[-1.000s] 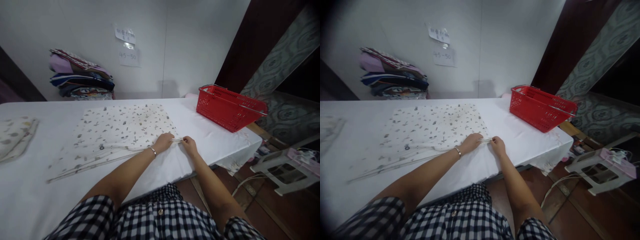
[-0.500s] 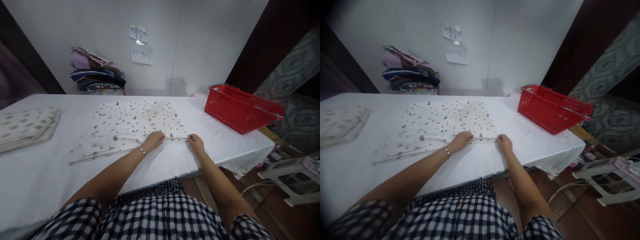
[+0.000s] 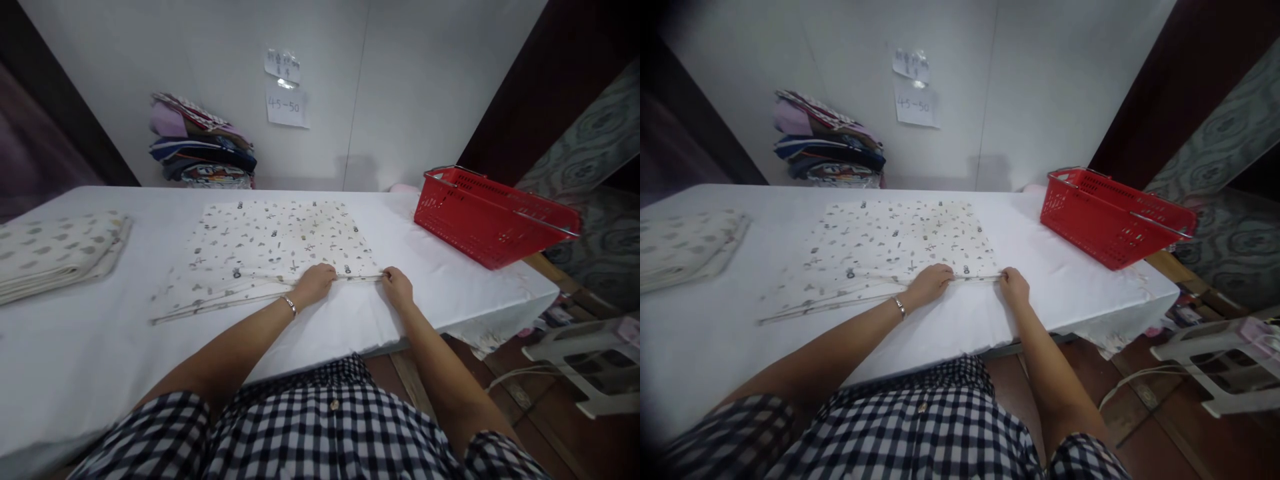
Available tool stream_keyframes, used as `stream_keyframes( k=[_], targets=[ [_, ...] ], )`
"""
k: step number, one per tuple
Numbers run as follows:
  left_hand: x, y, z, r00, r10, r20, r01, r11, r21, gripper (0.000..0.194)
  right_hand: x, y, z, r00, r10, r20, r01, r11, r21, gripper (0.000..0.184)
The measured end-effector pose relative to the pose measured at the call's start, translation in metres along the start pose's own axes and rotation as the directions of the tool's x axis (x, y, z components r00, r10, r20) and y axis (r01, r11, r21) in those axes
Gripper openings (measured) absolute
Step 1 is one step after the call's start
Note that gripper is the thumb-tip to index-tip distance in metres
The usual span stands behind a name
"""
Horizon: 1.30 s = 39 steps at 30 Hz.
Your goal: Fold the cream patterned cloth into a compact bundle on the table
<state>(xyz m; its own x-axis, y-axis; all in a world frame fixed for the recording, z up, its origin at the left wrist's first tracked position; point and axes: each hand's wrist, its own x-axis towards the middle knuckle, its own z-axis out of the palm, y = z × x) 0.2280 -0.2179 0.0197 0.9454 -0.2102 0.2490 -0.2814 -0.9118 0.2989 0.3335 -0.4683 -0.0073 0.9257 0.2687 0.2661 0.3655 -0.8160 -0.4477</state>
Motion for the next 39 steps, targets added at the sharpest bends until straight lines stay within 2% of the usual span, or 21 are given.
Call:
stream_keyframes(
  k=[5, 8, 11, 16, 23, 26, 33, 39],
  targets=[
    [0.001, -0.001, 0.004, 0.999, -0.004, -0.04, 0.011, 0.987, 0.158, 0.032, -0.001, 0.0, 0.0, 1.0, -0.005, 0.004, 0.006, 1.0, -0.01, 0.021],
    [-0.001, 0.002, 0.006, 1.0, -0.008, 0.0, 0.008, 0.975, 0.223, 0.033, -0.001, -0.001, 0.001, 1.0, -0.011, -0.005, 0.011, 1.0, -0.014, 0.021],
    [-0.004, 0.006, 0.003, 0.999, -0.021, 0.034, 0.013, 0.976, 0.217, 0.03, -0.001, 0.0, 0.001, 1.0, -0.014, -0.003, 0.014, 1.0, -0.014, 0.02],
    [-0.009, 0.011, -0.003, 0.999, 0.019, 0.029, -0.024, 0.98, 0.195, 0.017, -0.001, 0.0, 0.0, 1.0, -0.012, 0.01, 0.013, 1.0, -0.003, 0.023],
    [-0.008, 0.015, -0.003, 1.0, -0.001, 0.012, -0.002, 0.964, 0.264, 0.018, -0.003, -0.002, -0.001, 1.0, -0.025, 0.015, 0.025, 1.0, -0.01, 0.024],
    [-0.006, 0.015, -0.003, 0.998, 0.04, 0.043, -0.052, 0.95, 0.308, 0.016, -0.003, -0.003, -0.002, 1.0, -0.015, 0.017, 0.016, 0.999, -0.03, 0.024],
    [-0.003, 0.016, 0.008, 0.996, 0.084, 0.04, -0.092, 0.937, 0.337, 0.019, 0.002, -0.001, -0.012, 1.0, -0.016, 0.015, 0.017, 0.999, -0.041, 0.024],
    [-0.004, 0.026, 0.022, 0.998, 0.058, -0.007, -0.052, 0.944, 0.326, 0.019, 0.005, 0.007, -0.012, 0.993, 0.017, 0.114, 0.004, 0.985, -0.175, 0.027]
  ],
)
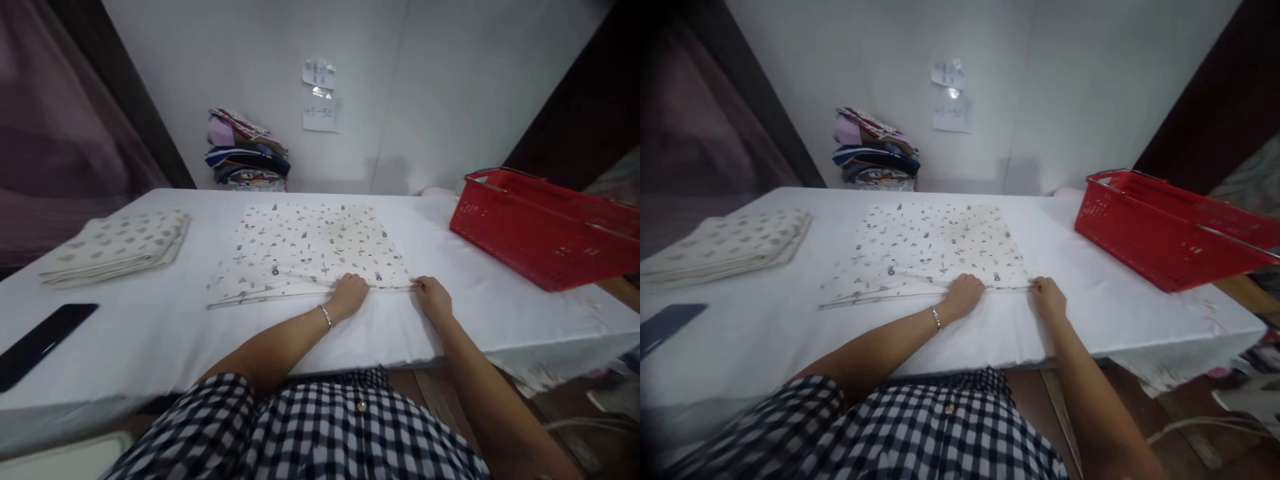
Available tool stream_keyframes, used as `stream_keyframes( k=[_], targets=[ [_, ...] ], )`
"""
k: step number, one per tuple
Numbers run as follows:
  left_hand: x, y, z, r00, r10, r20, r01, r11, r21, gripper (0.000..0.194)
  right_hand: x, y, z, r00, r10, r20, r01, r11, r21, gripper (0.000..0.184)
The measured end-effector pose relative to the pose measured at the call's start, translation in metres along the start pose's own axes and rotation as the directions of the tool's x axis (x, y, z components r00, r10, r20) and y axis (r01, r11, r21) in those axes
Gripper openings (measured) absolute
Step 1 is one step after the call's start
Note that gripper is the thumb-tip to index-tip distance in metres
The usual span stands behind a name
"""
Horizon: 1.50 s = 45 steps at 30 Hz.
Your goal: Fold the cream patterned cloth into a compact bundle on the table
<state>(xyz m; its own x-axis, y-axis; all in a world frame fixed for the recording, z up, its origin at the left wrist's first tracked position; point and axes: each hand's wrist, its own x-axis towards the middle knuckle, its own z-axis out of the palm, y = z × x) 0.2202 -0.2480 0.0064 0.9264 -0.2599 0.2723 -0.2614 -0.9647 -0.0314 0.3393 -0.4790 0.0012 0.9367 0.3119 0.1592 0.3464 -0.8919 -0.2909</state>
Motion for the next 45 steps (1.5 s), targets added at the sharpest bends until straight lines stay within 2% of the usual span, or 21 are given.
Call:
stream_keyframes(
  k=[4, 8, 11, 13, 16, 18, 19, 21, 23, 24, 25, 26, 28, 30, 34, 35, 38, 39, 43, 45],
  targets=[
    [-0.005, 0.001, -0.004, 0.999, -0.036, 0.008, 0.036, 0.999, -0.009, 0.022, -0.001, 0.003, 0.004, 1.0, -0.029, 0.001, 0.029, 0.998, -0.055, 0.031],
    [-0.025, -0.016, -0.024, 0.996, -0.091, -0.018, 0.09, 0.994, -0.056, 0.025, -0.003, 0.005, 0.006, 1.0, -0.018, -0.018, 0.017, 0.998, -0.055, 0.033],
    [-0.056, -0.046, -0.043, 0.974, -0.224, -0.031, 0.221, 0.972, -0.078, 0.024, -0.003, 0.007, 0.007, 0.999, -0.011, -0.044, 0.01, 1.0, -0.02, 0.033],
    [-0.085, -0.071, -0.054, 0.935, -0.353, -0.02, 0.351, 0.933, -0.084, 0.023, -0.003, 0.008, 0.008, 0.998, -0.021, -0.055, 0.02, 1.0, -0.004, 0.034],
    [-0.134, -0.109, -0.068, 0.879, -0.476, -0.023, 0.475, 0.879, -0.045, 0.023, -0.003, 0.011, 0.01, 0.998, -0.027, -0.051, 0.028, 1.0, 0.01, 0.037],
    [-0.166, -0.128, -0.078, 0.801, -0.598, -0.03, 0.598, 0.801, -0.009, 0.023, -0.003, 0.013, 0.011, 0.999, -0.018, -0.043, 0.019, 0.999, 0.026, 0.038],
    [-0.181, -0.136, -0.083, 0.734, -0.678, -0.033, 0.679, 0.735, 0.004, 0.024, -0.002, 0.014, 0.012, 0.999, -0.012, -0.039, 0.013, 0.999, 0.035, 0.038],
    [-0.207, -0.148, -0.091, 0.542, -0.84, -0.028, 0.841, 0.541, 0.014, 0.027, -0.001, 0.017, 0.012, 0.999, -0.013, -0.03, 0.015, 0.999, 0.046, 0.038],
    [-0.225, -0.155, -0.097, 0.345, -0.938, 0.001, 0.938, 0.345, -0.009, 0.032, 0.0, 0.018, 0.012, 1.0, -0.018, -0.022, 0.019, 0.999, 0.05, 0.037],
    [-0.231, -0.157, -0.099, 0.275, -0.961, 0.031, 0.961, 0.275, -0.028, 0.035, 0.0, 0.018, 0.011, 1.0, -0.014, -0.014, 0.015, 0.999, 0.049, 0.037],
    [-0.234, -0.158, -0.101, 0.232, -0.971, 0.064, 0.972, 0.229, -0.051, 0.038, 0.001, 0.019, 0.011, 1.0, -0.004, -0.004, 0.004, 0.999, 0.046, 0.036],
    [-0.236, -0.159, -0.101, 0.209, -0.973, 0.1, 0.977, 0.202, -0.072, 0.041, 0.001, 0.018, 0.01, 1.0, 0.011, 0.004, -0.012, 0.999, 0.042, 0.035],
    [-0.234, -0.159, -0.101, 0.189, -0.968, 0.166, 0.98, 0.175, -0.096, 0.046, 0.002, 0.017, 0.009, 0.999, 0.033, 0.011, -0.033, 0.999, 0.035, 0.034],
    [-0.228, -0.157, -0.101, 0.185, -0.961, 0.205, 0.981, 0.168, -0.1, 0.048, 0.001, 0.016, 0.009, 0.999, 0.032, 0.002, -0.032, 0.999, 0.034, 0.035],
    [-0.217, -0.159, -0.1, 0.191, -0.957, 0.217, 0.979, 0.17, -0.113, 0.034, 0.0, 0.014, 0.008, 0.999, 0.051, 0.001, -0.051, 0.998, 0.036, 0.037],
    [-0.216, -0.162, -0.1, 0.178, -0.961, 0.213, 0.979, 0.152, -0.133, 0.031, 0.0, 0.015, 0.009, 0.998, 0.055, 0.002, -0.055, 0.998, 0.037, 0.037],
    [-0.219, -0.172, -0.101, 0.096, -0.977, 0.192, 0.982, 0.062, -0.177, 0.029, -0.001, 0.016, 0.009, 1.0, 0.023, -0.011, -0.022, 0.999, 0.04, 0.037],
    [-0.221, -0.175, -0.101, 0.084, -0.977, 0.196, 0.984, 0.051, -0.17, 0.029, -0.001, 0.016, 0.01, 1.0, 0.012, -0.017, -0.012, 0.999, 0.036, 0.036],
    [-0.23, -0.18, -0.099, 0.115, -0.959, 0.258, 0.989, 0.087, -0.12, 0.028, -0.001, 0.017, 0.012, 1.0, 0.002, -0.016, -0.001, 1.0, 0.025, 0.036],
    [-0.231, -0.179, -0.099, 0.13, -0.958, 0.254, 0.989, 0.106, -0.107, 0.029, -0.001, 0.018, 0.013, 1.0, -0.004, -0.02, 0.004, 0.999, 0.031, 0.036]
  ],
)
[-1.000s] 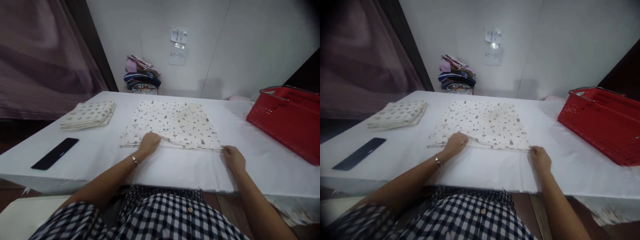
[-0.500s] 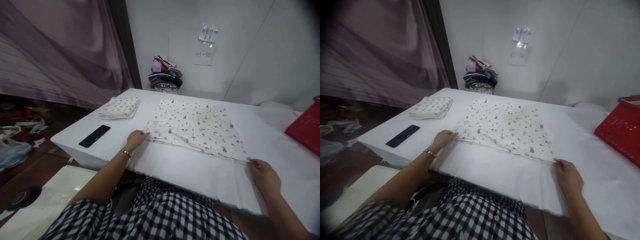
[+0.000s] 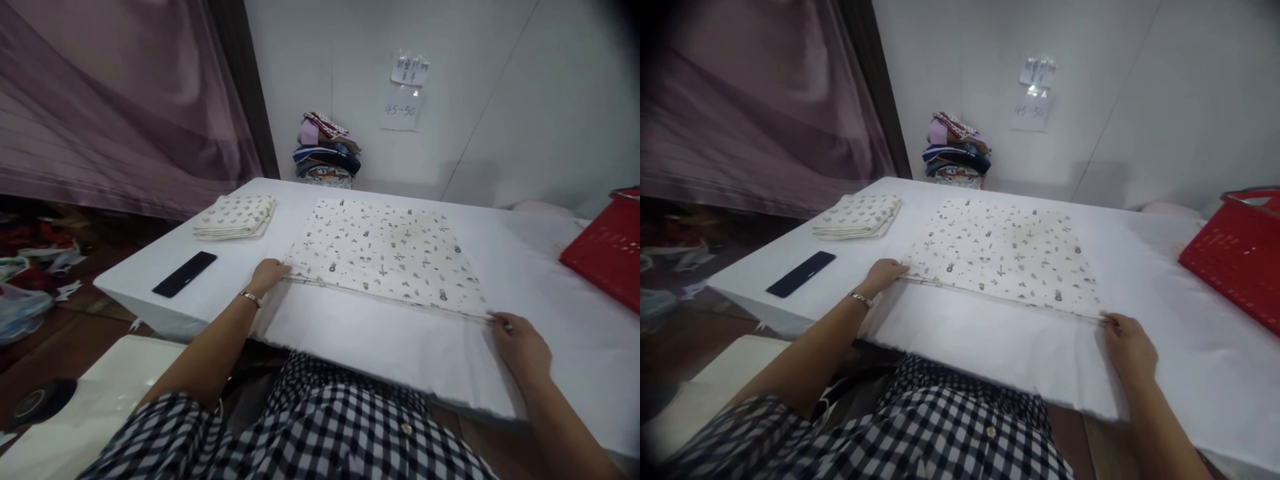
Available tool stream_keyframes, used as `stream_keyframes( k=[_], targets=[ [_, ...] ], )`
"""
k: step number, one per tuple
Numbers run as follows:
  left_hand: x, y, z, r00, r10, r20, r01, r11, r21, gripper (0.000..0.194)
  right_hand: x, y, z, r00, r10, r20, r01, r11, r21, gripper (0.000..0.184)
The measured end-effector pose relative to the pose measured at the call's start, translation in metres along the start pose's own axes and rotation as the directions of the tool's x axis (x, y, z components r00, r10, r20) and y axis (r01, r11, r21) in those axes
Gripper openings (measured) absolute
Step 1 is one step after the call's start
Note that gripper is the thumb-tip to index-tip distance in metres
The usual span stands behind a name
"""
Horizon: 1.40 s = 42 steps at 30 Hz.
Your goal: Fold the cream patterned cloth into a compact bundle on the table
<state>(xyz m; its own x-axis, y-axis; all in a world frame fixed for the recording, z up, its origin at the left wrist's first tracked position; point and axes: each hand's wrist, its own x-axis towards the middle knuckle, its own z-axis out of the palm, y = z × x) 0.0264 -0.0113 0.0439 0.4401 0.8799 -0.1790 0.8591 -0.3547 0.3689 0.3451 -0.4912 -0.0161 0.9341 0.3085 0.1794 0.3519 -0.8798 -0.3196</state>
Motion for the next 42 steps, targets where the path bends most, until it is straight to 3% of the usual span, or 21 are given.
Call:
stream_keyframes(
  k=[11, 19, 25, 31, 35, 39, 42],
  targets=[
    [0.003, 0.0, 0.004, 1.0, 0.015, 0.012, -0.016, 0.994, 0.112, 0.032, 0.001, -0.002, 0.0, 0.998, -0.051, -0.033, 0.052, 0.999, 0.006, 0.036],
    [0.0, 0.002, 0.006, 0.999, -0.004, -0.046, 0.013, 0.981, 0.193, 0.052, 0.0, -0.008, -0.006, 0.995, -0.103, -0.014, 0.103, 0.995, -0.007, 0.033],
    [0.012, 0.005, 0.002, 0.996, -0.041, 0.077, 0.02, 0.966, 0.259, 0.036, 0.003, -0.01, -0.009, 0.993, -0.118, -0.002, 0.118, 0.993, -0.008, 0.029],
    [0.021, 0.002, -0.003, 0.989, 0.002, 0.147, -0.04, 0.966, 0.257, 0.035, 0.004, -0.015, -0.012, 0.994, -0.097, 0.059, 0.101, 0.993, -0.059, 0.032],
    [0.014, 0.003, -0.004, 0.994, 0.048, 0.1, -0.071, 0.968, 0.242, 0.032, 0.011, -0.018, -0.018, 0.985, -0.075, 0.156, 0.082, 0.996, -0.035, 0.035],
    [0.0, 0.007, -0.001, 0.998, 0.068, -0.008, -0.065, 0.983, 0.174, 0.026, 0.024, -0.025, -0.024, 0.961, 0.05, 0.272, -0.048, 0.999, -0.015, 0.055],
    [-0.007, 0.009, 0.0, 0.997, 0.045, -0.069, -0.038, 0.994, 0.099, 0.028, 0.033, -0.028, -0.023, 0.94, 0.128, 0.315, -0.114, 0.991, -0.063, 0.054]
  ],
)
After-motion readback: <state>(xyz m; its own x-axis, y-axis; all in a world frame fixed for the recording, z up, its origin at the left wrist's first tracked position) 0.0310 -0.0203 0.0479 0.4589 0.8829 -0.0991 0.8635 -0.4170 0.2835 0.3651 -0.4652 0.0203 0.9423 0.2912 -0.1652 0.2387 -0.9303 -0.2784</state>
